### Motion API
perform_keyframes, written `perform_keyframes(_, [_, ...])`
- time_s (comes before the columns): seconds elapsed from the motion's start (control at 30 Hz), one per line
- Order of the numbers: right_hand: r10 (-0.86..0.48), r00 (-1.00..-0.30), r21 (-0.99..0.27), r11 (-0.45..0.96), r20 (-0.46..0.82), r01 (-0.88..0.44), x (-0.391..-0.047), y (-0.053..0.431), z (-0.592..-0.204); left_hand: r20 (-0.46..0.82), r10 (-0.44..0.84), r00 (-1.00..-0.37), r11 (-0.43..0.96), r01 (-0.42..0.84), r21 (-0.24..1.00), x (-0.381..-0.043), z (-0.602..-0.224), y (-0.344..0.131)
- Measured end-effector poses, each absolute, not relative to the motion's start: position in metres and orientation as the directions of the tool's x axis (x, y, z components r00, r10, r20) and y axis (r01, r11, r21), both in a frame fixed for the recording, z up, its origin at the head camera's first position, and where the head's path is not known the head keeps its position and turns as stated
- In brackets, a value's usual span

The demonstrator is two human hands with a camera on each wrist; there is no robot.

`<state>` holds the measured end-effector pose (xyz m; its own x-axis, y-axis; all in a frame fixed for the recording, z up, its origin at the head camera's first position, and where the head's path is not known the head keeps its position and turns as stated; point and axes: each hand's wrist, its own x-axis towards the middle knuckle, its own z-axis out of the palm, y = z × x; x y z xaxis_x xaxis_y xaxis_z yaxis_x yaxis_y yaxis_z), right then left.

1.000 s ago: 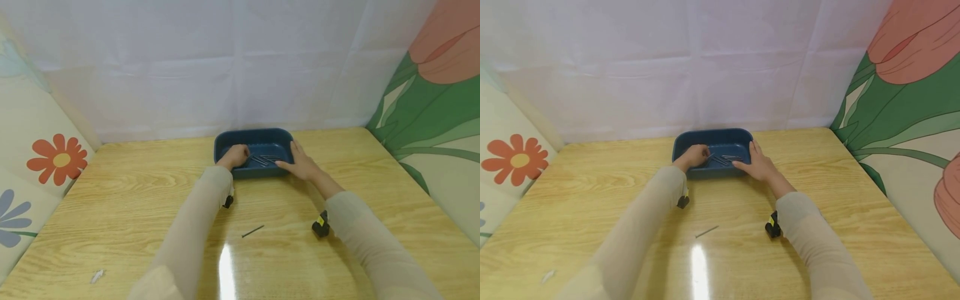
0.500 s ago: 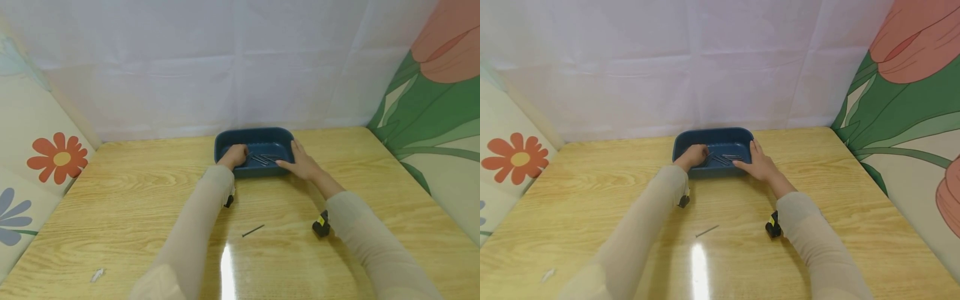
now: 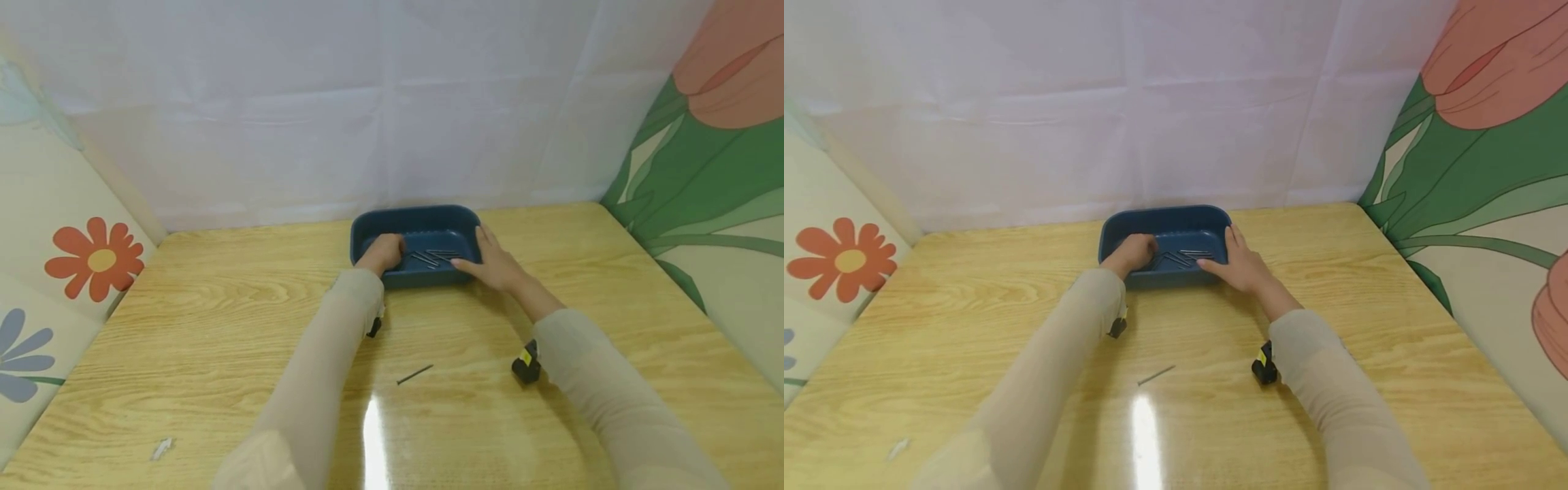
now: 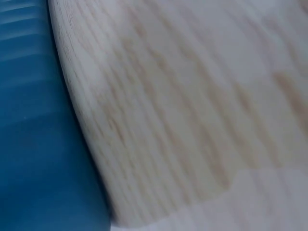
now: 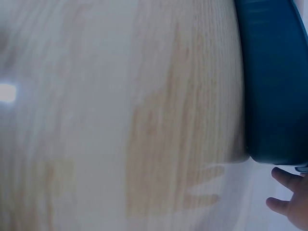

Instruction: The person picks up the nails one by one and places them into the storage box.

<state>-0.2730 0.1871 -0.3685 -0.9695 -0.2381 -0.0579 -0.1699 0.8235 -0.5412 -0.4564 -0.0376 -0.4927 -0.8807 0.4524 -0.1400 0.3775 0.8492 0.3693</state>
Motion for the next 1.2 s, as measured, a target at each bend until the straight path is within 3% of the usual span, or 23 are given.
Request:
perform_keyframes(0.2, [-0.238, -0.970, -0.540, 0.825, -0.058, -0.170, -0.273, 0.186, -0.369, -0.079, 0.434, -0.898, 0.865, 0.390, 0.317, -0.454, -0.496, -0.034])
perform_keyframes(0.3, [-0.241, -0.968, -0.537, 0.827, -0.067, -0.169, -0.272, 0.187, -0.369, -0.132, 0.430, -0.893, 0.870, 0.371, 0.325, -0.452, -0.493, -0.034])
perform_keyframes(0.6, [-0.242, -0.968, -0.538, 0.826, -0.073, -0.166, -0.271, 0.186, -0.367, -0.107, 0.458, -0.883, 0.856, 0.405, 0.322, -0.451, -0.492, -0.037])
perform_keyframes(0.67, [-0.237, -0.969, -0.539, 0.827, -0.075, -0.161, -0.271, 0.186, -0.367, -0.175, 0.445, -0.878, 0.863, 0.369, 0.346, -0.443, -0.478, -0.037])
perform_keyframes(0.73, [-0.233, -0.969, -0.539, 0.827, -0.075, -0.157, -0.271, 0.186, -0.367, -0.137, 0.456, -0.879, 0.850, 0.386, 0.358, -0.431, -0.465, -0.038])
perform_keyframes(0.83, [-0.233, -0.970, -0.535, 0.829, -0.069, -0.161, -0.272, 0.186, -0.367, -0.197, 0.413, -0.889, 0.872, 0.324, 0.366, -0.397, -0.422, -0.036])
perform_keyframes(0.97, [-0.238, -0.969, -0.530, 0.831, -0.065, -0.168, -0.273, 0.185, -0.366, -0.182, 0.363, -0.914, 0.887, 0.279, 0.369, -0.354, -0.376, -0.034])
perform_keyframes(1.2, [-0.241, -0.967, -0.528, 0.834, -0.083, -0.163, -0.269, 0.185, -0.364, -0.031, 0.366, -0.930, 0.820, 0.307, 0.483, -0.337, -0.361, -0.038])
